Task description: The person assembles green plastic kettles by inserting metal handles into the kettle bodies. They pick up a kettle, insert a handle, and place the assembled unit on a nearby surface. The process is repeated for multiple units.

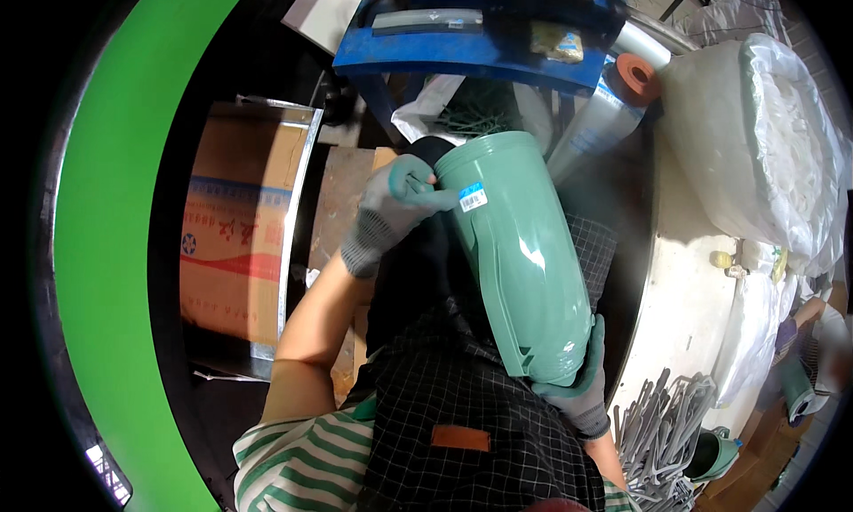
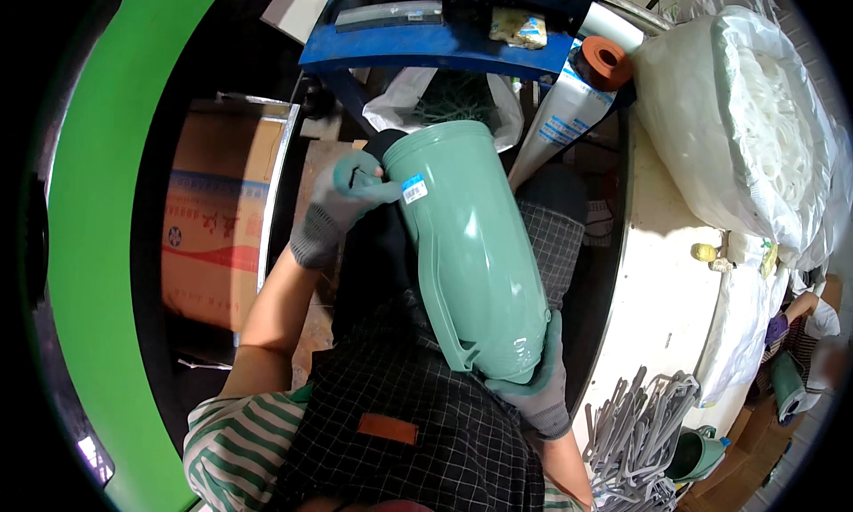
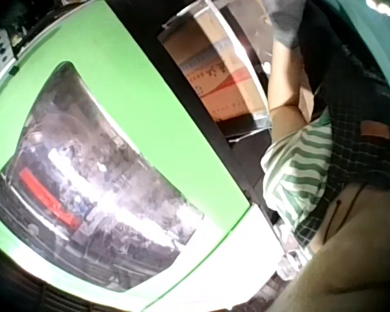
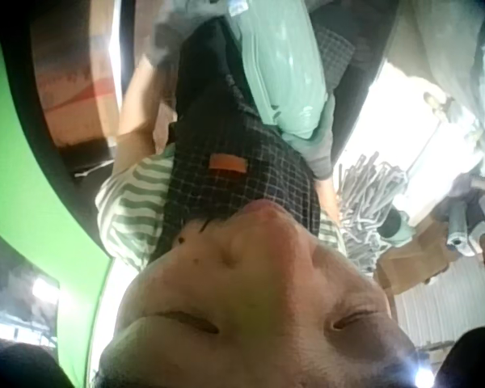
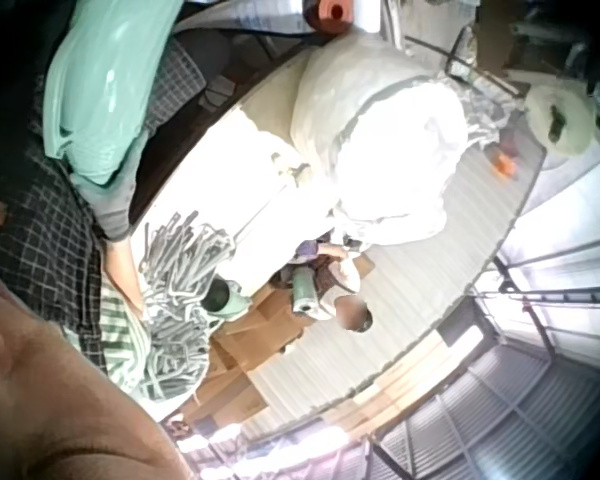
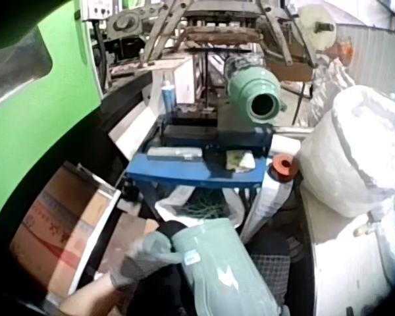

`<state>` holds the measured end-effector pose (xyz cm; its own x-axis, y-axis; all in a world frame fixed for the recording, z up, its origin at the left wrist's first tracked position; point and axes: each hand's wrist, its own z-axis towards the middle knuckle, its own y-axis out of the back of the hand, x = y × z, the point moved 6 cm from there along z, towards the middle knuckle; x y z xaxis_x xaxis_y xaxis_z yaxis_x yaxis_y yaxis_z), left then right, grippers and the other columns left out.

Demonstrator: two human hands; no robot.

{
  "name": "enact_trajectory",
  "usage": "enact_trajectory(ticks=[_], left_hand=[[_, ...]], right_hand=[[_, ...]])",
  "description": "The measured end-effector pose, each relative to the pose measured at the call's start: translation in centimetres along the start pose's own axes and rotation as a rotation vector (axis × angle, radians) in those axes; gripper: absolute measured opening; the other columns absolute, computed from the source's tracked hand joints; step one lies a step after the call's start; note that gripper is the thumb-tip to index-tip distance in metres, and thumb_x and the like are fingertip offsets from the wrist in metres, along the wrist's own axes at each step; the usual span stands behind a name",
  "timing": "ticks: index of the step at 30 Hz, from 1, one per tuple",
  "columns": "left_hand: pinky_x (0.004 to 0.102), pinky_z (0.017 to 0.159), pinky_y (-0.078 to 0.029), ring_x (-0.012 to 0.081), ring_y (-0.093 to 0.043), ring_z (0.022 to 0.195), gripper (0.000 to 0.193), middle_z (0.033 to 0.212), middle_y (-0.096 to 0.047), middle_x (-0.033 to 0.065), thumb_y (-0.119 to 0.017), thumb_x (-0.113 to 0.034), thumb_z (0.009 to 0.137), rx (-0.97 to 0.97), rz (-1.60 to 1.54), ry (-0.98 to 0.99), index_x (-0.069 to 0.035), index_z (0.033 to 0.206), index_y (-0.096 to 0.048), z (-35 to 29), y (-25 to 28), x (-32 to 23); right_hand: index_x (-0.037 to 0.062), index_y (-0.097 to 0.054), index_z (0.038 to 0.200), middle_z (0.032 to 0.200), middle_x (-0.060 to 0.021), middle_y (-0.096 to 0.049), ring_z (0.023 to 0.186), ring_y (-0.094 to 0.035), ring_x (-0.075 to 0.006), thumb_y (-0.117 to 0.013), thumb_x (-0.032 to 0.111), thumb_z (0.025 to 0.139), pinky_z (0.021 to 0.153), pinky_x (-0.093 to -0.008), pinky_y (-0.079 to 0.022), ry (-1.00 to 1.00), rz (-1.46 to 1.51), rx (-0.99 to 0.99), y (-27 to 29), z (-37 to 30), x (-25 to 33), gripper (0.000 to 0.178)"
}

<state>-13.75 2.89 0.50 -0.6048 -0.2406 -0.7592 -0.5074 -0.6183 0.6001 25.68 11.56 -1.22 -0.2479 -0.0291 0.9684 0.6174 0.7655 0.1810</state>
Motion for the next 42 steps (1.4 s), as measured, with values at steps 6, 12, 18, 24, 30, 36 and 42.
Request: enact_trajectory(ticks=[6, 12, 18, 24, 30, 36, 42], left_hand=[[0.0385, 0.099, -0.055, 0.0305, -0.068, 0.11, 0.071, 0.122, -0.067, 0.0177, -0.093, -0.024, 0.075, -0.058, -0.034, -0.182, 0.002, 0.133, -0.061, -0.3, -2.5, -0.4], [0.0429, 0.108, -0.049, 0.0355, -0.061, 0.127, 0.064, 0.132, -0.065, 0.0193, -0.083, -0.033, 0.087, 0.129, 0.101, -0.255, -0.005, 0.139, -0.059, 7.6, -5.9, -9.1], [0.0496, 0.099, -0.053, 0.0444, -0.064, 0.12, 0.064, 0.143, -0.056, 0.0269, -0.067, -0.039, 0.096, -0.139, 0.522, -0.476, -0.001, 0.143, -0.048, 22.7, -4.4, -21.4], [0.0494, 0.087, -0.049, 0.0411, -0.063, 0.105, 0.039, 0.112, -0.066, 0.0201, -0.068, -0.03, 0.094, -0.223, 0.544, -0.663, -0.003, 0.122, -0.065, 14.5, -5.1, -22.3], [0.0498, 0.093, -0.054, 0.0348, -0.062, 0.101, 0.027, 0.097, -0.066, 0.0098, -0.086, -0.02, 0.071, -0.721, 0.338, -0.584, -0.012, 0.087, -0.066, -3.4, 7.7, -16.4], [0.0425, 0.072, -0.048, 0.0304, -0.061, 0.083, 0.032, 0.089, -0.06, 0.0068, -0.083, -0.03, 0.074, -0.356, 0.444, -0.613, -0.017, 0.088, -0.057, -5.8, 8.9, -15.2], [0.0402, 0.054, -0.041, 0.0247, -0.059, 0.064, 0.038, 0.079, -0.053, -0.0003, -0.088, -0.041, 0.068, -0.168, 0.275, -0.661, -0.022, 0.085, -0.059, -7.3, 2.4, -11.0]], right_hand=[[0.0004, -0.017, 0.166, 0.162, -0.0136, -0.042, 0.146, -0.045, -0.0256, -0.097, 0.05, 0.066, 0.12, -0.0412, -0.038, -0.428, 0.705, 0.143, 4.1, 0.2, -4.6, 0.137], [0.0017, -0.022, 0.166, 0.162, -0.0153, -0.042, 0.147, -0.043, -0.0265, -0.094, 0.045, 0.069, 0.121, -0.0416, -0.037, -0.266, 0.45, -0.036, 7.4, -2.3, -1.0, 0.128], [0.0025, -0.023, 0.166, 0.155, -0.0113, -0.048, 0.131, -0.053, -0.0221, -0.082, 0.037, 0.078, 0.1, -0.0319, -0.048, -0.147, 0.745, -0.242, 8.7, -3.3, -0.9, 0.112], [0.0032, -0.025, 0.166, 0.146, -0.0067, -0.055, 0.108, -0.058, -0.0139, -0.072, 0.038, 0.082, 0.079, -0.0236, -0.047, -0.044, 0.583, -0.44, 10.2, -2.6, 0.3, 0.103], [0.0004, -0.024, 0.165, 0.155, -0.0156, -0.047, 0.136, -0.051, -0.025, -0.075, 0.038, 0.083, 0.108, -0.0373, -0.047, 0.09, 0.52, -0.399, 11.1, 1.9, 5.9, 0.104], [0.0069, -0.036, 0.157, 0.143, -0.019, -0.055, 0.119, -0.065, -0.0337, -0.068, 0.042, 0.096, 0.087, -0.0422, -0.062, 0.312, 0.632, -0.182, 8.6, 15.9, 15.0, 0.078], [0.0095, -0.038, 0.152, 0.139, -0.0181, -0.055, 0.109, -0.067, -0.0314, -0.062, 0.043, 0.103, 0.077, -0.0408, -0.061, 0.216, 0.897, 0.012, 0.9, 31.6, 21.2, 0.064]])
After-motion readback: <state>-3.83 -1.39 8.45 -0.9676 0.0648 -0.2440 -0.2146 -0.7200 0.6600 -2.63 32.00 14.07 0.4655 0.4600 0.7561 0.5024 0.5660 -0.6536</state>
